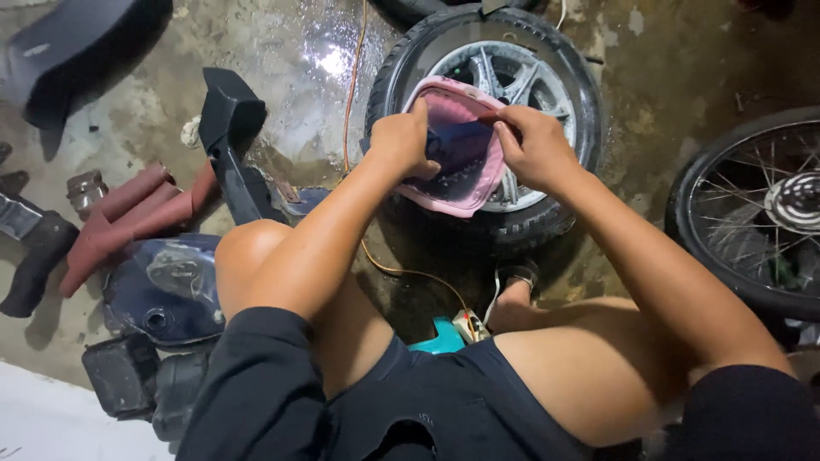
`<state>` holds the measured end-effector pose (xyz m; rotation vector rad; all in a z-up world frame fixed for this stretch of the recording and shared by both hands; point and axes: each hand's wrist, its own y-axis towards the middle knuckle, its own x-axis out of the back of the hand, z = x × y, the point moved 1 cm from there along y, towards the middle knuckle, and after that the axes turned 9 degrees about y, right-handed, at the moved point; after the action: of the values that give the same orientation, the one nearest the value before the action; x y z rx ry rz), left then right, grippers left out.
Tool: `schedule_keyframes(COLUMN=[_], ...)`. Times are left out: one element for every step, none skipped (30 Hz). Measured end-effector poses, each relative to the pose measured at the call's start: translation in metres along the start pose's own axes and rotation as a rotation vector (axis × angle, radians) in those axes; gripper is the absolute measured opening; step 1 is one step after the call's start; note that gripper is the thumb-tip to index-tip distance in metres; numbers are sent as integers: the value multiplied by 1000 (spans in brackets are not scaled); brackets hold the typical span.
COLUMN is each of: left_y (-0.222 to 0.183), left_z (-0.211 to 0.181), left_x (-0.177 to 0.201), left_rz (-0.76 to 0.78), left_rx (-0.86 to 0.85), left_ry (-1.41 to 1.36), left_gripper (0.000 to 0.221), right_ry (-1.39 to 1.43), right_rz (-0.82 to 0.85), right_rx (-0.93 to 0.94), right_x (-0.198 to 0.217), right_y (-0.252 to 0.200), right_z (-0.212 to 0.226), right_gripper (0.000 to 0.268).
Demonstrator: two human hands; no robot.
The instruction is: The person scrubs a dark motorcycle part with a cloth in a pink basin of water, then scrubs a large knife with the same cloth. The person continues scrubbing the motorcycle part in the basin.
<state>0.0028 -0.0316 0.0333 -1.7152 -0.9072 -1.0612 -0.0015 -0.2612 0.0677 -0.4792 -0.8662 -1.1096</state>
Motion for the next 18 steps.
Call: schedule_keyframes(left_y=[2,3,5,9,14,18,13,8,4,4,5,4,7,10,13,16,18,19], left_z=[2,3,5,11,17,23,23,24,25,23,20,17,17,17,17,17,16,19], left_x=[-3,-6,-8,-17,-25,-34,-30,-27,-24,-22,-20,-22,-24,-26,-28,-31,-33,-35], left_rz=[-8,13,33,24,2,-15,-20,-37,-55,-59,-48,-30,-27,-12,3,-3,15,29], left_rx=[-3,21,46,42,52,64,61,72,83,77,105,131,122,139,157,155,172,199], left_ry=[4,-18,-40,-34,-38,-39,-31,-25,-18,-9,4,15,20,15,10,13,2,-11], left_gripper=[91,93,95,95,92,90,90,88,87,87,88,89,89,91,93,93,94,95], right_ry=[-3,203,410,409,638,872,876,1006,1136,1140,1201,1262,1266,1177,1087,1086,1038,990], right_rz=[-8,19,47,38,18,2,-5,34,74,64,102,141,130,187,242,238,178,128], right_rx=[3,-134,-269,-263,-339,-414,-408,-456,-503,-497,-514,-539,-542,-493,-444,-439,-395,-344], right_x=[-1,-3,-5,-10,-15,-22,-19,-19,-19,1,20,38,38,39,39,37,35,32], right_y=[1,1,0,-2,-5,-9,-9,-10,-12,-20,-29,-42,-49,-55,-61,-64,-67,-67], right_z=[1,0,-1,-5,-10,-15,-19,-22,-26,13,51,89,89,90,91,86,81,78], right_gripper=[20,22,25,25,30,36,36,39,41,41,53,66,66,67,68,68,62,56])
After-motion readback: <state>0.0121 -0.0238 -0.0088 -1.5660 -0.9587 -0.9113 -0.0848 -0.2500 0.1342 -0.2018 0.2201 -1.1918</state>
